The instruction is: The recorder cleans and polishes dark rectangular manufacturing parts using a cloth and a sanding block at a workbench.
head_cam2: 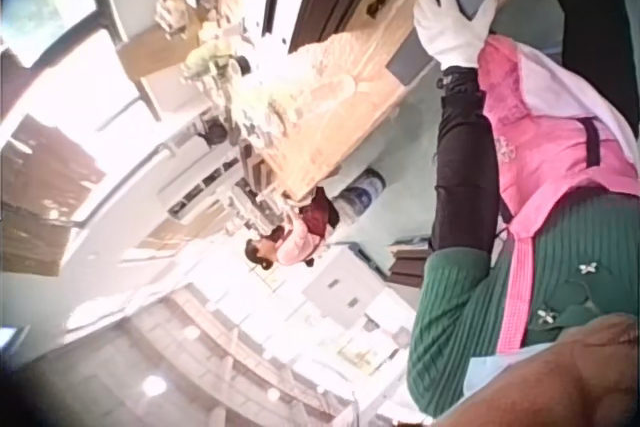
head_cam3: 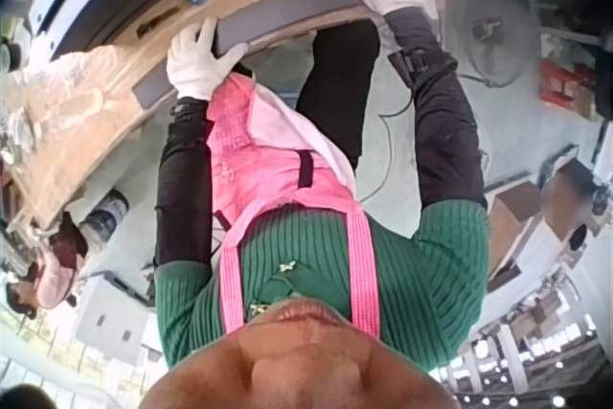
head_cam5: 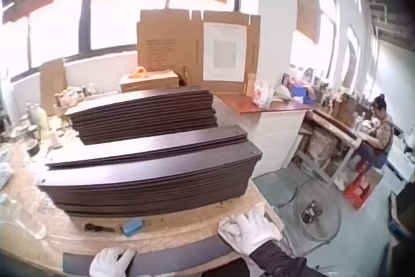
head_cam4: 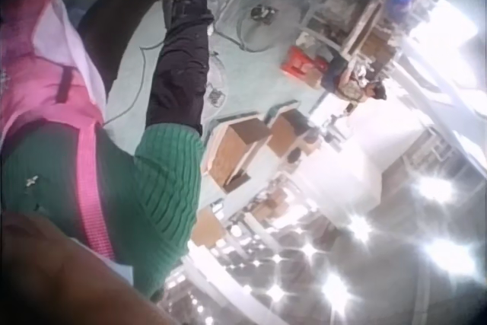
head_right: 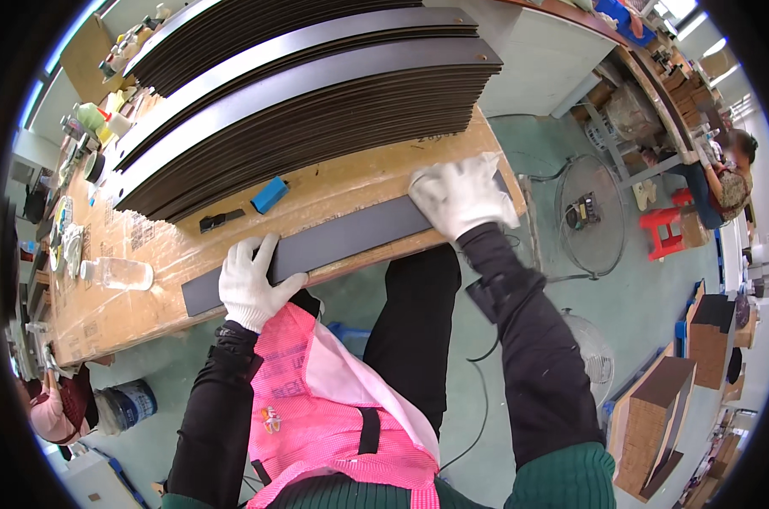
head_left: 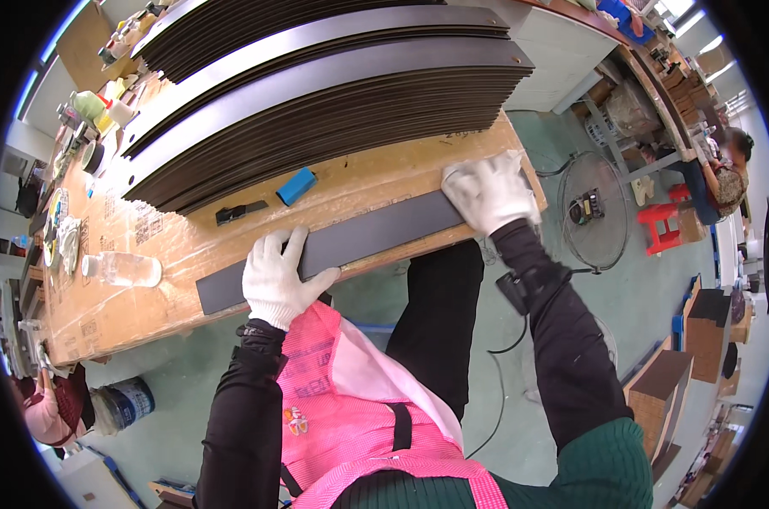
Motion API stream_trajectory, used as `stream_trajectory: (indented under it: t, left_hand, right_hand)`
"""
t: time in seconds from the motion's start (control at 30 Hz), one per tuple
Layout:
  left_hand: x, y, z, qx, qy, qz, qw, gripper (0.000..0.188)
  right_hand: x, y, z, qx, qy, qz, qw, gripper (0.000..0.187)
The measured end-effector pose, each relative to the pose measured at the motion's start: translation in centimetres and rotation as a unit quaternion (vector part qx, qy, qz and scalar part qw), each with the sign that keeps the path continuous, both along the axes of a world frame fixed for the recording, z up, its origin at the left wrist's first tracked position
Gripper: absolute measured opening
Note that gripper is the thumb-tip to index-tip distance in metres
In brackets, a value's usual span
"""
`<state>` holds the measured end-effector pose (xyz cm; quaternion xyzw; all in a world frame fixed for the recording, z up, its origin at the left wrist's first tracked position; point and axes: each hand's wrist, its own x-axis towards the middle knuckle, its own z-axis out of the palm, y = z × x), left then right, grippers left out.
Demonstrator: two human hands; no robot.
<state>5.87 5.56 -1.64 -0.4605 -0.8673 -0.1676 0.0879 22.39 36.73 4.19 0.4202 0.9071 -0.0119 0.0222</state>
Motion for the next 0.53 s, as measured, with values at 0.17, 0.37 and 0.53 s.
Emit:
stream_trajectory:
  t: [0.17,0.37,0.53]
  left_hand:
    - [0.3,1.1,-0.2,0.014,-0.001,-0.015,1.0,0.077]
    - [0.1,1.2,-0.1,0.015,0.005,-0.008,1.0,0.077]
    - [-0.1,0.5,-0.3,0.009,0.006,-0.008,1.0,0.079]
  right_hand:
    - [4.7,10.6,-4.6,0.129,0.081,-0.022,0.988,0.042]
    - [1.2,4.6,-5.1,0.125,0.092,0.089,0.984,0.045]
    - [0.4,6.5,-2.4,0.019,0.106,-0.051,0.993,0.04]
